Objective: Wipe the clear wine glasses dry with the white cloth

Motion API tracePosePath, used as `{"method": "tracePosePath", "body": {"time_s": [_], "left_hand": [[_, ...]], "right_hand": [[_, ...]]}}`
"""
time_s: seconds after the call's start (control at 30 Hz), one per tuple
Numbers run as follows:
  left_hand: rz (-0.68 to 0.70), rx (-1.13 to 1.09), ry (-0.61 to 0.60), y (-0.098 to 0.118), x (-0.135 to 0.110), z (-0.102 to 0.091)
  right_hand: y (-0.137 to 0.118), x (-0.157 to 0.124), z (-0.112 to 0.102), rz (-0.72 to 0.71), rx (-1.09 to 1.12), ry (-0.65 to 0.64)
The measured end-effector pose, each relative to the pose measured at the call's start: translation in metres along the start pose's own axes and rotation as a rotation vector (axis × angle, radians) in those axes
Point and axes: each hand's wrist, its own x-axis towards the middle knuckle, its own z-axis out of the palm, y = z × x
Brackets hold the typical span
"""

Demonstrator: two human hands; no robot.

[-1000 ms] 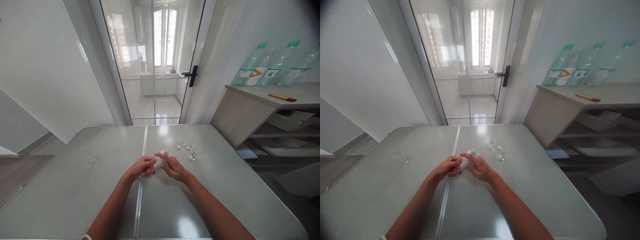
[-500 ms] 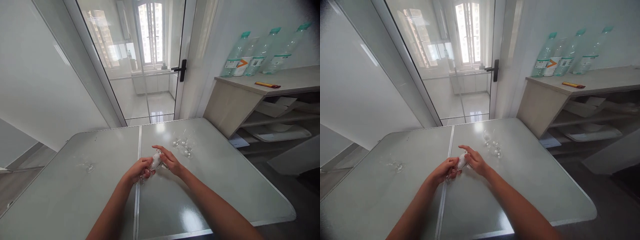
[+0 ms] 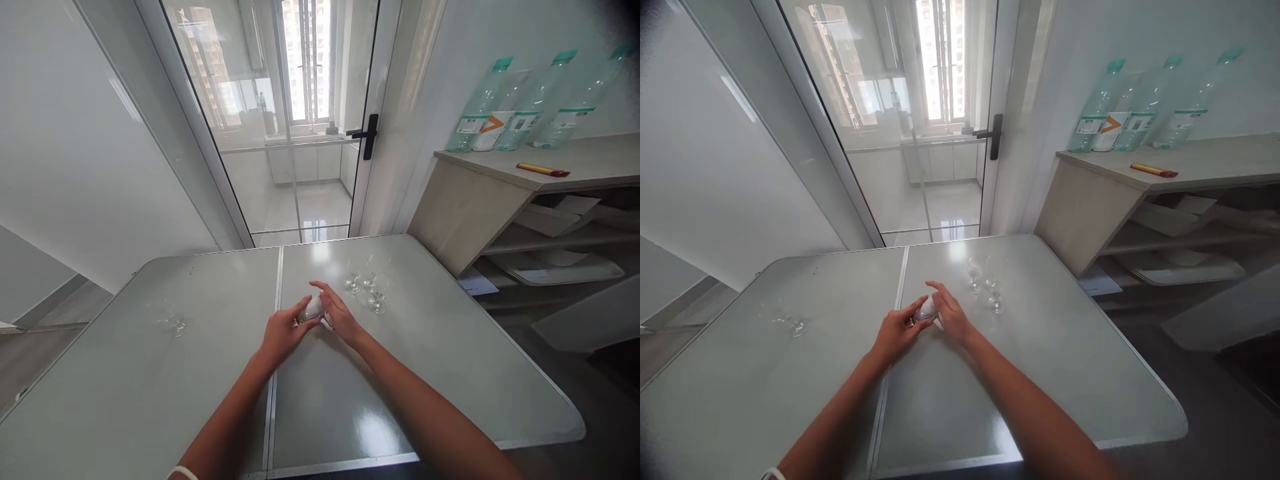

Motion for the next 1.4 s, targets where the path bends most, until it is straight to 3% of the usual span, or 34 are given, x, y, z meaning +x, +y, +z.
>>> {"method": "tracePosePath", "body": {"time_s": [0.13, 0.2, 0.23, 0.3, 0.43, 0.53, 0.63, 0.7, 0.77, 0.83, 0.87, 0.97, 1.1, 1.2, 1.3, 1.4], "left_hand": [[-0.370, -0.725, -0.441, 0.002, 0.004, -0.008], [-0.462, -0.871, -0.595, 0.000, 0.006, -0.013], [-0.447, -0.867, -0.599, -0.001, 0.006, -0.015], [-0.319, -0.706, -0.470, -0.002, 0.005, -0.017], [-0.004, 0.044, -0.041, -0.002, 0.000, -0.009], [0.107, 0.351, 0.088, -0.001, -0.002, -0.001], [0.034, 0.139, 0.023, 0.001, 0.000, 0.001], [-0.115, -0.216, -0.158, 0.001, 0.003, -0.001], [-0.319, -0.561, -0.411, -0.001, 0.006, -0.007], [-0.485, -0.749, -0.596, -0.003, 0.008, -0.012], [-0.516, -0.774, -0.627, -0.004, 0.009, -0.015], [-0.357, -0.589, -0.497, -0.004, 0.007, -0.017], [0.006, 0.076, -0.092, -0.005, 0.002, -0.011], [0.102, 0.347, 0.058, -0.007, 0.001, -0.006], [0.051, 0.248, 0.072, -0.004, 0.002, -0.006], [-0.115, -0.201, -0.138, 0.005, 0.003, -0.010]], "right_hand": [[-0.008, -0.010, -0.006, -0.176, -0.159, -0.099], [-0.012, -0.014, -0.005, -0.224, -0.166, -0.102], [-0.014, -0.014, -0.004, -0.221, -0.148, -0.094], [-0.015, -0.012, -0.001, -0.149, -0.074, -0.083], [-0.008, -0.001, 0.004, 0.075, 0.160, -0.001], [-0.003, 0.003, 0.003, 0.131, 0.289, 0.049], [-0.005, 0.001, 0.000, 0.089, 0.234, 0.021], [-0.008, -0.003, -0.001, 0.031, 0.159, -0.024], [-0.010, -0.007, 0.000, -0.033, 0.111, -0.064], [-0.009, -0.010, 0.001, -0.084, 0.085, -0.082], [-0.008, -0.010, 0.002, -0.094, 0.084, -0.073], [-0.004, -0.007, 0.004, -0.054, 0.104, -0.013], [-0.001, 0.001, 0.004, 0.109, 0.254, 0.041], [-0.004, 0.003, 0.004, 0.176, 0.356, 0.104], [-0.009, 0.001, 0.004, 0.165, 0.295, 0.085], [-0.014, -0.003, 0.001, 0.081, 0.204, 0.004]]}}
